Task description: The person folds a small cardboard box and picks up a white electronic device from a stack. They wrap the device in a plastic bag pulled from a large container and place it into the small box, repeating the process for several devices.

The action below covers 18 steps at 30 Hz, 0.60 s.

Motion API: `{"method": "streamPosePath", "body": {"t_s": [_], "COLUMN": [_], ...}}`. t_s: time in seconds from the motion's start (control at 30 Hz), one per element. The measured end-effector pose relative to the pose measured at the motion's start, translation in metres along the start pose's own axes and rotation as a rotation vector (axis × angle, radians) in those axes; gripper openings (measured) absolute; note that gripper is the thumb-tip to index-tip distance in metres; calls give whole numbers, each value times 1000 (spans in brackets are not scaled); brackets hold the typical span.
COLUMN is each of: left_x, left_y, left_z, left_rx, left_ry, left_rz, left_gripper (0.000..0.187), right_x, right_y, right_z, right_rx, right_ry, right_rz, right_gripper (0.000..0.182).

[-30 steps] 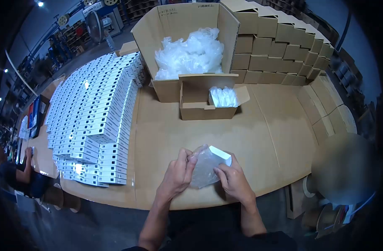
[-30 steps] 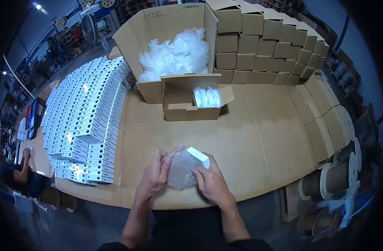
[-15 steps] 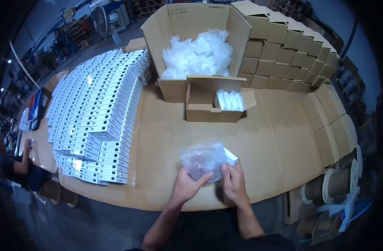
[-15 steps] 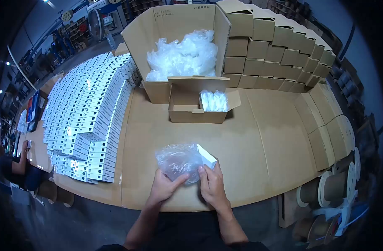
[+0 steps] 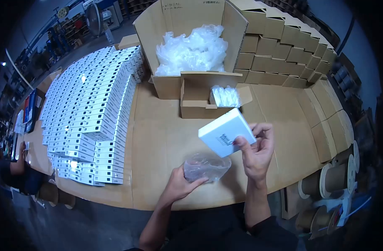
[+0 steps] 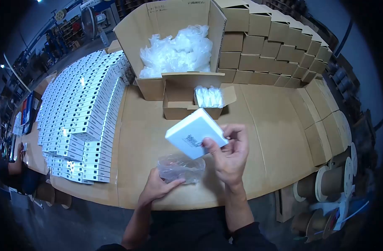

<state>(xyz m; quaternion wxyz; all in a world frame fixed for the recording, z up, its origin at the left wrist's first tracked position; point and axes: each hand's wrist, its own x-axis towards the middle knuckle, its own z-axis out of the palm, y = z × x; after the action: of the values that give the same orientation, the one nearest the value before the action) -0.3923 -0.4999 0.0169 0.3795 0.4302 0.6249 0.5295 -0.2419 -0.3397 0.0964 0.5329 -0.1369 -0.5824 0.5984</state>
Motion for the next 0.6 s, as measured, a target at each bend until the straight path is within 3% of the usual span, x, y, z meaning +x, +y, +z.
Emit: {"method": "streamPosePath", "body": {"t_s": [0.23, 0.6], "left_x": [1, 4], "left_y": [-7, -15], "left_z": [-10, -6], "left_rx": [29, -87], "left_ry": [-40, -26], "left_rz": [7, 29], "left_gripper": [51, 61], "right_x": [-3, 12], "right_y": [9, 20], "right_z": [14, -12], "right_rx": [-151, -395], "right_ry": [-140, -388], "right_rz": [77, -28], "right_gripper": [36, 35]}}
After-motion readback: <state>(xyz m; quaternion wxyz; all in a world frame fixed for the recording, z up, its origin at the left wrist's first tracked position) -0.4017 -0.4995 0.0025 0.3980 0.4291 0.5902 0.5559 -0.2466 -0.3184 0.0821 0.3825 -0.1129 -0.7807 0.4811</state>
